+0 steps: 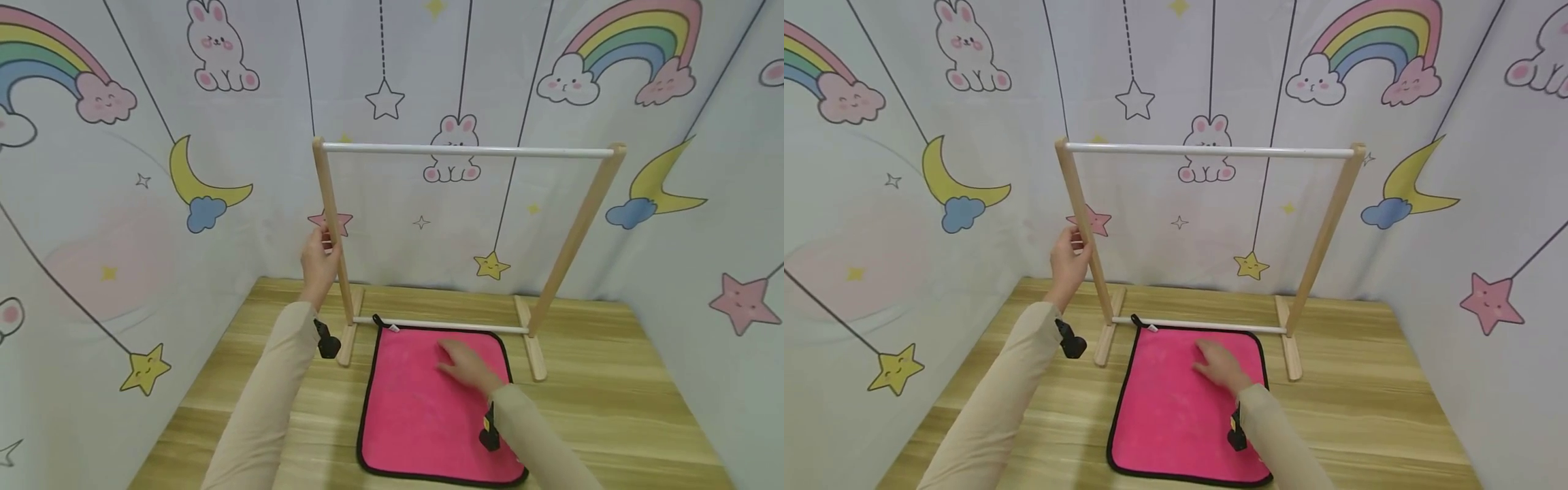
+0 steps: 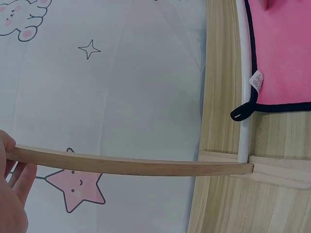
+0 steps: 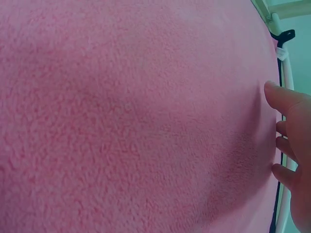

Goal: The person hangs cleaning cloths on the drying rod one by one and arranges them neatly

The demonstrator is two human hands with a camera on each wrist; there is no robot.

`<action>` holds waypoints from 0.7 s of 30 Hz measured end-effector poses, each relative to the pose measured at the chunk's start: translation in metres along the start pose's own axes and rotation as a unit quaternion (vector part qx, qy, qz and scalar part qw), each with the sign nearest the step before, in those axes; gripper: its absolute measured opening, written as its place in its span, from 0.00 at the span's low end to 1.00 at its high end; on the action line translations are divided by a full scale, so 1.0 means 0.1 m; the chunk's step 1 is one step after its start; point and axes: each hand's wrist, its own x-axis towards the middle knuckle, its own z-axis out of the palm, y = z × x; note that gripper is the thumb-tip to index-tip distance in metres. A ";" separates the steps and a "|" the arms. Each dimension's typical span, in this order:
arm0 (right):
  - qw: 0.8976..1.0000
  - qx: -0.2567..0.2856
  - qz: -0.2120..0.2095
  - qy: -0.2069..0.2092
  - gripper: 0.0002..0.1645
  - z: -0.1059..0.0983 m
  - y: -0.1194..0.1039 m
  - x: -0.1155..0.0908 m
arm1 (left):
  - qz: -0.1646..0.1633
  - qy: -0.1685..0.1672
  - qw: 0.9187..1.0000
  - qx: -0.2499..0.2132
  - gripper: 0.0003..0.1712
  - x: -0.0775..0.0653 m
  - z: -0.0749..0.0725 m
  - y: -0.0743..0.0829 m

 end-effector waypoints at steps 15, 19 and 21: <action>0.993 -0.066 -0.067 0.074 0.07 0.08 0.00 0.07 | 0.007 0.005 1.000 0.004 0.18 0.00 -0.02 -0.01; 0.993 -0.055 -0.053 0.086 0.05 0.11 0.02 0.09 | 0.007 0.003 1.000 0.003 0.18 0.00 -0.02 -0.02; 0.994 -0.037 -0.039 0.091 0.05 0.12 0.03 0.10 | 0.007 0.004 1.000 0.004 0.18 0.00 -0.01 -0.01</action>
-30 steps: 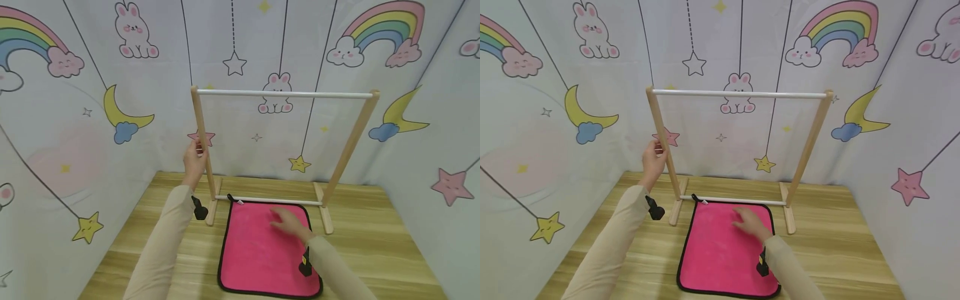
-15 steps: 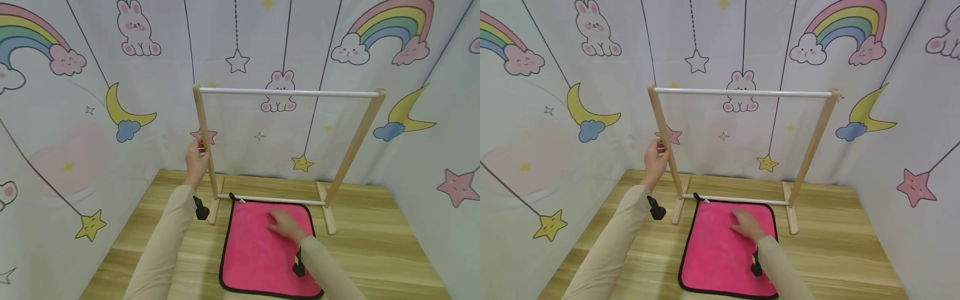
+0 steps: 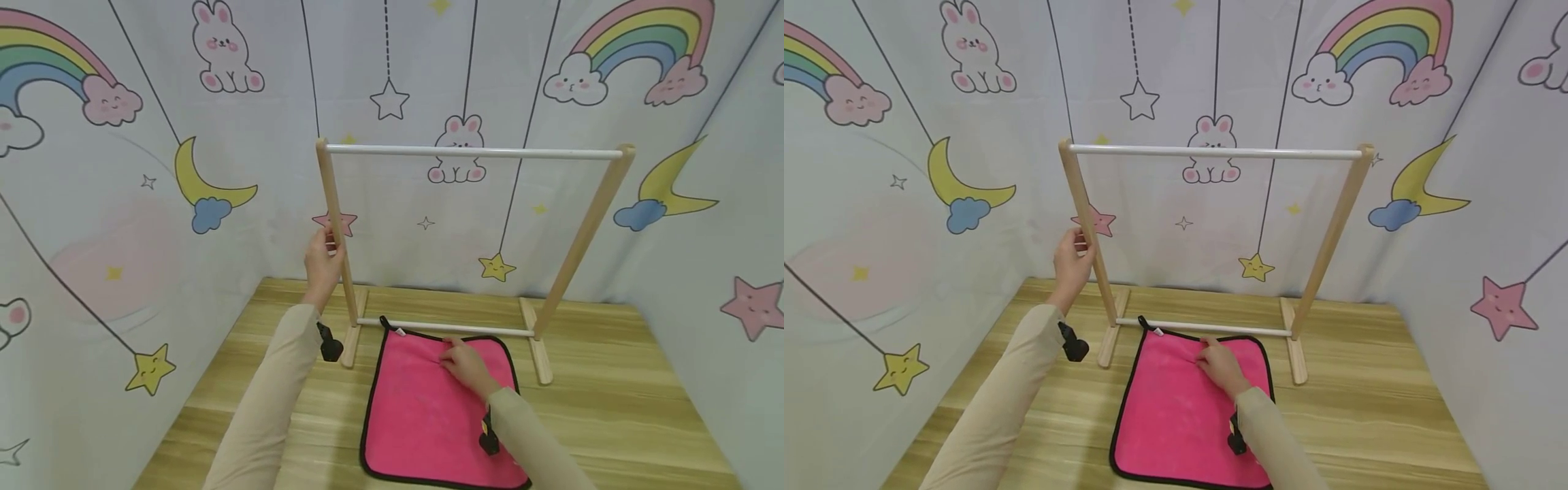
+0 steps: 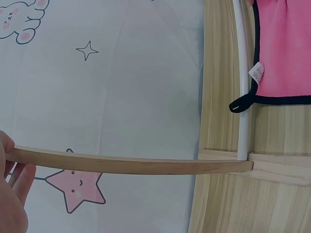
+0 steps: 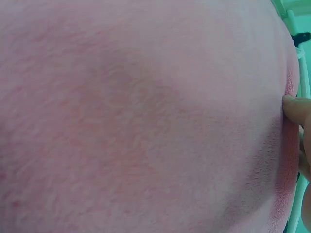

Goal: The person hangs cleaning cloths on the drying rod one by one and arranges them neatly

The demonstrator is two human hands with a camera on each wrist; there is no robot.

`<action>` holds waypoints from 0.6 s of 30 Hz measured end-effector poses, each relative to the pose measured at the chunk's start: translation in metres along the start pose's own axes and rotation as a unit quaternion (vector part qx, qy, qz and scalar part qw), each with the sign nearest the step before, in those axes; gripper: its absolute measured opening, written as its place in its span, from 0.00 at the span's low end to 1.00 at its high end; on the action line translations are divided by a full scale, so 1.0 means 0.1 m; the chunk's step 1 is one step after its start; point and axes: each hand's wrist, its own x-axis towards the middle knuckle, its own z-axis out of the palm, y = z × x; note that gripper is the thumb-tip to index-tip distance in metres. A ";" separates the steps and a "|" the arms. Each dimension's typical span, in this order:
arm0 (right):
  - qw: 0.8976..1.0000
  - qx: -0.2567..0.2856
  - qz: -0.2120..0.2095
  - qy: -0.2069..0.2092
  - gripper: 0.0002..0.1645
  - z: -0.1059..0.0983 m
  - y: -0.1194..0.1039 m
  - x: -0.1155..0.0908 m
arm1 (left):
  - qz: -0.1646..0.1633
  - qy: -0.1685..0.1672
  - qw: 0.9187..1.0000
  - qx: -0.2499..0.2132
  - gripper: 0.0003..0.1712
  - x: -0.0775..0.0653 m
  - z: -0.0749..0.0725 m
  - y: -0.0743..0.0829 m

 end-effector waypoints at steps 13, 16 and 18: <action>0.998 0.017 0.057 0.029 0.03 0.07 0.01 0.07 | 0.006 0.004 1.000 0.015 0.18 -0.01 0.00 0.01; 0.998 0.013 0.054 0.042 0.02 0.07 0.02 0.09 | 0.007 0.004 1.000 0.013 0.18 -0.01 0.00 0.01; 0.997 0.026 0.060 0.041 0.02 0.07 0.02 0.10 | 0.008 0.005 1.000 0.013 0.18 -0.01 0.00 0.01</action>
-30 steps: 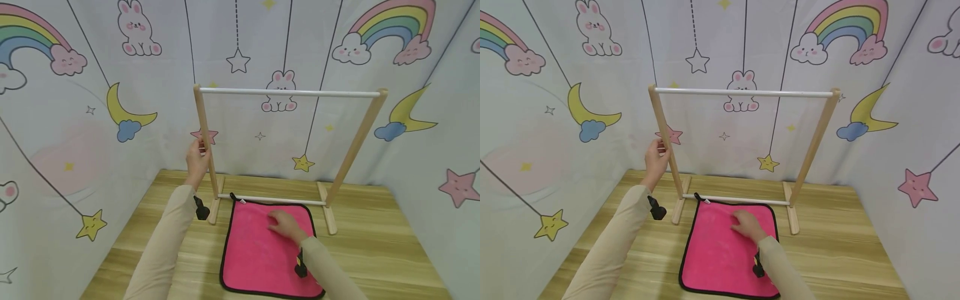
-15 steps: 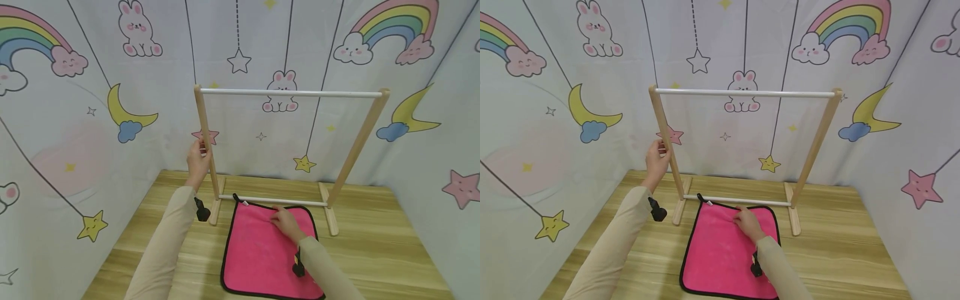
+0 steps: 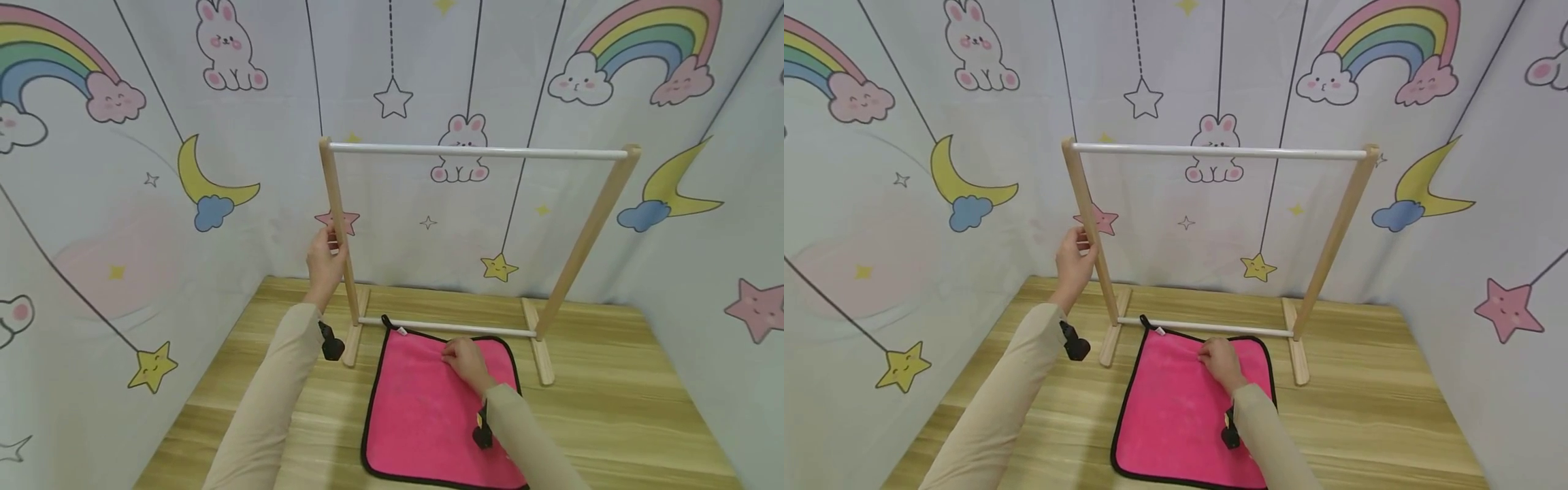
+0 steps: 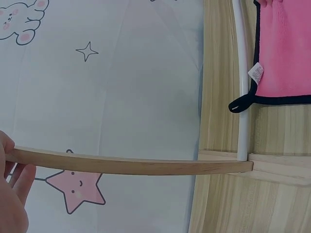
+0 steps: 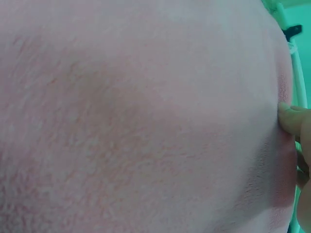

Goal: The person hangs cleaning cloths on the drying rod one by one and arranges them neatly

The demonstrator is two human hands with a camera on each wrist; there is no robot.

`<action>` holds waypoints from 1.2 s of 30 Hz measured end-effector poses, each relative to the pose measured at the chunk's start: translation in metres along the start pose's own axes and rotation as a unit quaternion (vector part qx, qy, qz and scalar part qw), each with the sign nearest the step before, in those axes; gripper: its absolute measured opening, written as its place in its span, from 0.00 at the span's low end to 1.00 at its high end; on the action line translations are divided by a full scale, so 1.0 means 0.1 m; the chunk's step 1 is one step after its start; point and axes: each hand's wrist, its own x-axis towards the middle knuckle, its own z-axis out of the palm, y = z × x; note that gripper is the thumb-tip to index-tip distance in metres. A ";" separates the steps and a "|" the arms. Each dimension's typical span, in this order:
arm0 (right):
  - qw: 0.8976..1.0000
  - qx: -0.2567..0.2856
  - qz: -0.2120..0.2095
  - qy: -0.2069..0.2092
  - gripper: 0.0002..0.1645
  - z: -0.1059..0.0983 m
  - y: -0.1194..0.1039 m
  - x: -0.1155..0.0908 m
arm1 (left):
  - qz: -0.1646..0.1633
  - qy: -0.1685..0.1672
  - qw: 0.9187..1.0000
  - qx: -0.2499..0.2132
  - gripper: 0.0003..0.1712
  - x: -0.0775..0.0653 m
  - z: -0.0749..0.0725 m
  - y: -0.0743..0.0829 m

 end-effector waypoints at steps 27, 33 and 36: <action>0.995 0.027 -0.095 -0.002 0.17 -0.02 -0.03 -0.35 | -0.008 -0.001 1.000 -0.004 0.18 -0.02 0.01 0.02; 0.995 0.019 -0.101 0.018 0.11 0.01 -0.05 -0.35 | -0.008 -0.001 1.000 0.001 0.18 -0.02 0.01 0.01; 0.995 0.023 -0.098 0.024 0.09 0.02 -0.06 -0.34 | -0.007 -0.003 1.000 0.000 0.18 -0.02 0.01 0.01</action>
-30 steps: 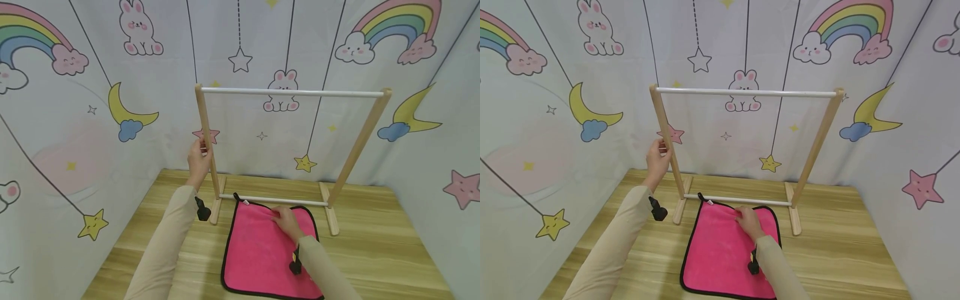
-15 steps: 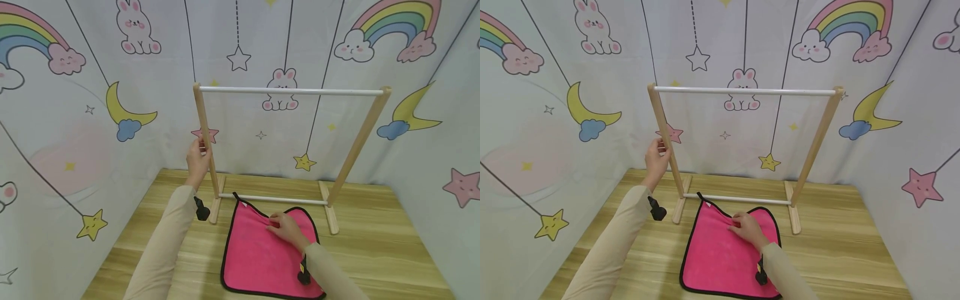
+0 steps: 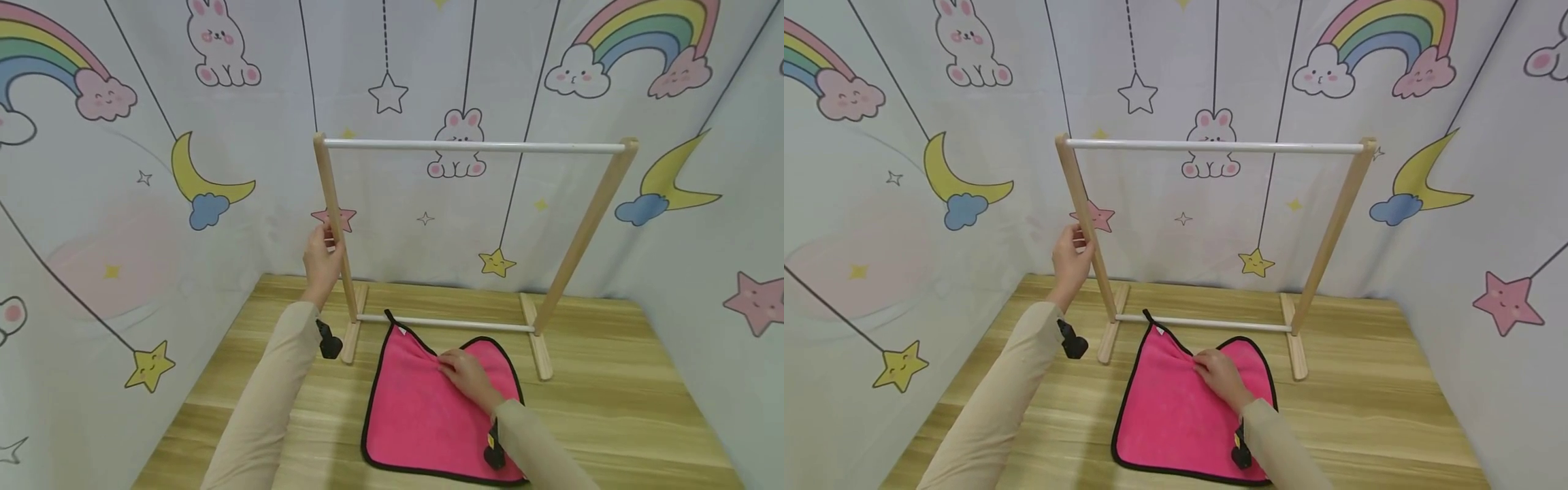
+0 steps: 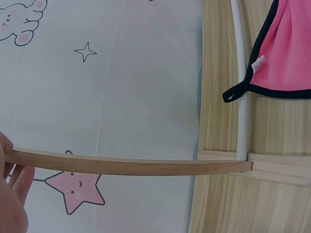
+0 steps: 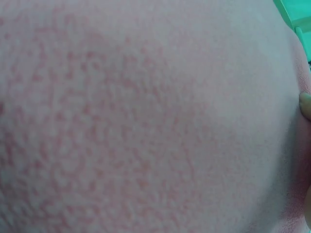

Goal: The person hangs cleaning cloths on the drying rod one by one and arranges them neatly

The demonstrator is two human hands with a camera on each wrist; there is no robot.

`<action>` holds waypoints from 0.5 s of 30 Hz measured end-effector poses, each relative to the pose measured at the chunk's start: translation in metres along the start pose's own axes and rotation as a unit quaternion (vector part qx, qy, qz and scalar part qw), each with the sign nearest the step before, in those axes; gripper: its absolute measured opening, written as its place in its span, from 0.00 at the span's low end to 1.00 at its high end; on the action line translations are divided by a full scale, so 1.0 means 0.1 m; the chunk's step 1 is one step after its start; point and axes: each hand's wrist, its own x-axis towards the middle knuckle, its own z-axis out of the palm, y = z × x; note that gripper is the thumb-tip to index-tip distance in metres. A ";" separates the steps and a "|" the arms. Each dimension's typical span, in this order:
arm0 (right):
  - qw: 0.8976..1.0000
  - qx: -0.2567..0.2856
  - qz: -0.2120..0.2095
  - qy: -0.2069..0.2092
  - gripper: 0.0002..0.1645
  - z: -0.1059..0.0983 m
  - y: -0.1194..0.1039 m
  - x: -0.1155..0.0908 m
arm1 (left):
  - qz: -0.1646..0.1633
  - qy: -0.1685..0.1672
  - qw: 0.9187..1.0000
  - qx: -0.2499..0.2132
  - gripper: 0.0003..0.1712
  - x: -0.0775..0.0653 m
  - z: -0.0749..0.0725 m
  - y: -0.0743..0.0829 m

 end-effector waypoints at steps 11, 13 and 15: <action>0.992 -0.023 -0.101 0.066 0.09 -0.11 -0.08 0.08 | -0.002 -0.002 1.000 -0.011 0.19 0.00 0.01 0.02; 0.989 -0.019 -0.122 0.081 0.10 -0.19 -0.13 0.14 | -0.005 -0.001 1.000 -0.016 0.19 -0.01 0.01 0.03; 0.986 -0.007 -0.136 0.095 0.11 -0.29 -0.21 0.21 | -0.007 0.001 1.000 -0.015 0.19 -0.02 0.01 0.03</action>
